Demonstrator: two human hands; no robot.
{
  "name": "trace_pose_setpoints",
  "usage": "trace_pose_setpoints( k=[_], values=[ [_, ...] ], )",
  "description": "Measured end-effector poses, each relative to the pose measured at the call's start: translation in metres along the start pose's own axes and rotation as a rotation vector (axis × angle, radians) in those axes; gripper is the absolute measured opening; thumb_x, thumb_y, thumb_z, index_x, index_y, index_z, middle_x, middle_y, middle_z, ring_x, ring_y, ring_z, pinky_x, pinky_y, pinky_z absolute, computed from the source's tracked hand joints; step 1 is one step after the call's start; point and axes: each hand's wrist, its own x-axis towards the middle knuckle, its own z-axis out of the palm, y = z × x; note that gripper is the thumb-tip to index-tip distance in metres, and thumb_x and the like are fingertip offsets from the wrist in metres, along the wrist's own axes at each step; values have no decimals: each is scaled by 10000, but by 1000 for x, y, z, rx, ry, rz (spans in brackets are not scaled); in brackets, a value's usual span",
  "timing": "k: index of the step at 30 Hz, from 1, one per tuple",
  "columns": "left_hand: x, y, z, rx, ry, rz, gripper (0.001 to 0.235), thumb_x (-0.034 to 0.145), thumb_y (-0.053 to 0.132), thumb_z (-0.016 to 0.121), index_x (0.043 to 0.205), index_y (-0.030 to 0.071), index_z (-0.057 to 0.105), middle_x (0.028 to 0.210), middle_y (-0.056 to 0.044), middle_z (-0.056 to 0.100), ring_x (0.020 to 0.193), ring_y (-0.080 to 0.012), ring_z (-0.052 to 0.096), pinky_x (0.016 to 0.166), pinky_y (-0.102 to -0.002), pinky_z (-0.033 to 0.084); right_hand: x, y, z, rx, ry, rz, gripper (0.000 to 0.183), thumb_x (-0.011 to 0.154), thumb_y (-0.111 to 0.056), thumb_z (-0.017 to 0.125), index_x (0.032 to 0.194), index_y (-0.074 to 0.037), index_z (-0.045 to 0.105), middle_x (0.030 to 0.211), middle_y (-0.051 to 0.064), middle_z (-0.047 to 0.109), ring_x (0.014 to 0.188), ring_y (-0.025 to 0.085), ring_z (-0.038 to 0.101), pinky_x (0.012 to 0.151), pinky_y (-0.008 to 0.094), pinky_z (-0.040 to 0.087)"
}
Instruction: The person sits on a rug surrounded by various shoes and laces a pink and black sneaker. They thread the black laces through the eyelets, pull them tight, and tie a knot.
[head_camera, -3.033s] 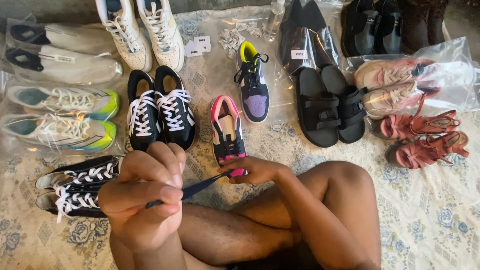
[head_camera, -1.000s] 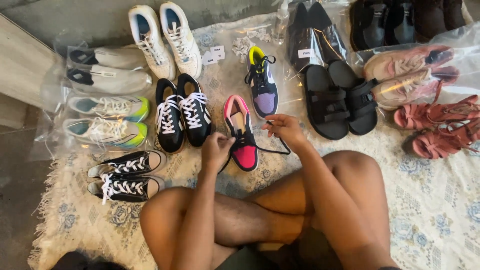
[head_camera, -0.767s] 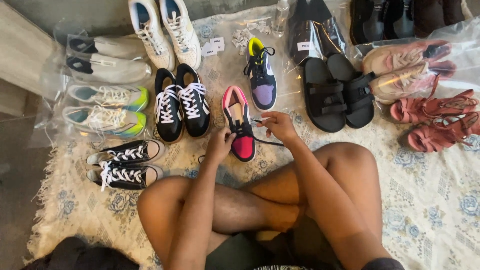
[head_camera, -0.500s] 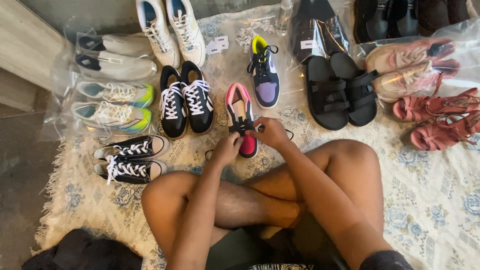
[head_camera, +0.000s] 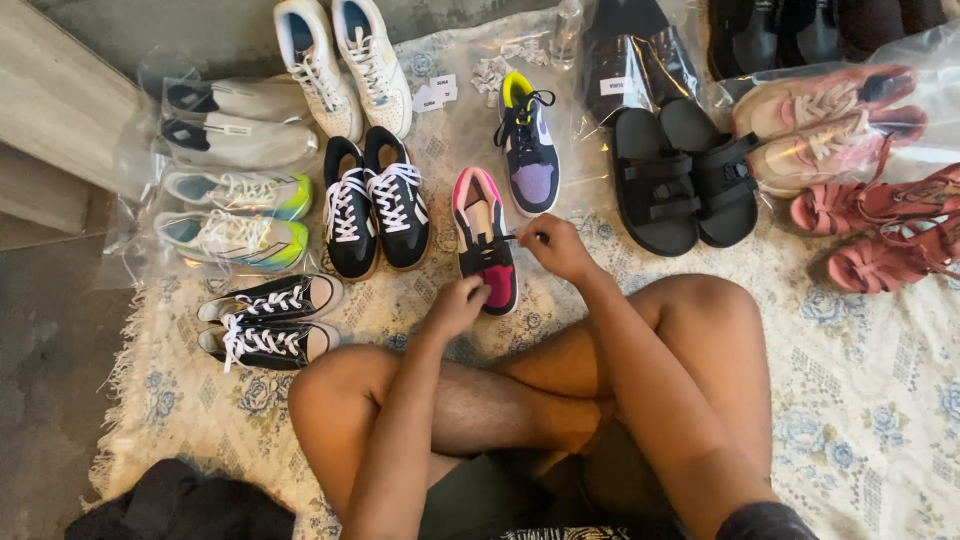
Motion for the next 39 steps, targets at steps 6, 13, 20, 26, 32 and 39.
trace_pose_setpoints(
  k=[6, 13, 20, 26, 32, 39],
  values=[
    [25, -25, -4, -319, 261, -53, 264, 975, 280, 587, 796, 109, 679, 670, -54, 567, 674, -179, 527, 642, -329, 454, 6, -14, 0, 299, 44, 116, 95, 922, -107, 687, 878, -113, 770, 680, 24, 656, 684, 104, 590, 683, 301, 527],
    [8, 16, -25, -780, 504, -99, 246, 940, 194, 598, 723, 82, 575, 603, 37, 335, 574, -61, 370, 514, -203, 333, 5, -36, -11, 427, 135, 215, 164, 936, -156, 653, 794, -112, 721, 604, -23, 544, 619, 72, 488, 616, 214, 412],
    [4, 22, -32, -890, 549, -37, 282, 963, 162, 604, 705, 62, 550, 559, 42, 259, 544, -63, 311, 524, -229, 301, 8, -37, -22, 474, 225, 233, 210, 893, -128, 687, 685, -97, 683, 544, -8, 522, 561, 68, 449, 576, 202, 357],
    [3, 17, -35, -977, 547, 61, 262, 975, 165, 602, 742, 50, 575, 535, 39, 265, 507, -54, 306, 511, -211, 313, 1, 5, -36, -266, -229, 234, 183, 789, -315, 686, 760, -165, 788, 750, 115, 705, 825, 304, 614, 805, 442, 448],
    [2, 30, -23, -771, 458, 143, 277, 1015, 208, 616, 804, 32, 651, 535, -41, 436, 541, -111, 451, 572, -252, 406, -10, -73, -27, -464, -251, 7, 570, 793, -317, 808, 1317, -121, 696, 1174, 230, 671, 1055, 440, 620, 936, 574, 457],
    [-10, 93, 7, -512, 308, 246, 333, 1071, 302, 569, 919, 46, 716, 585, -80, 595, 507, -149, 547, 521, -242, 480, -2, -21, 38, 22, 32, -429, 270, 859, -140, 793, 1127, -108, 775, 901, 67, 691, 798, 256, 710, 758, 341, 567]
  ],
)
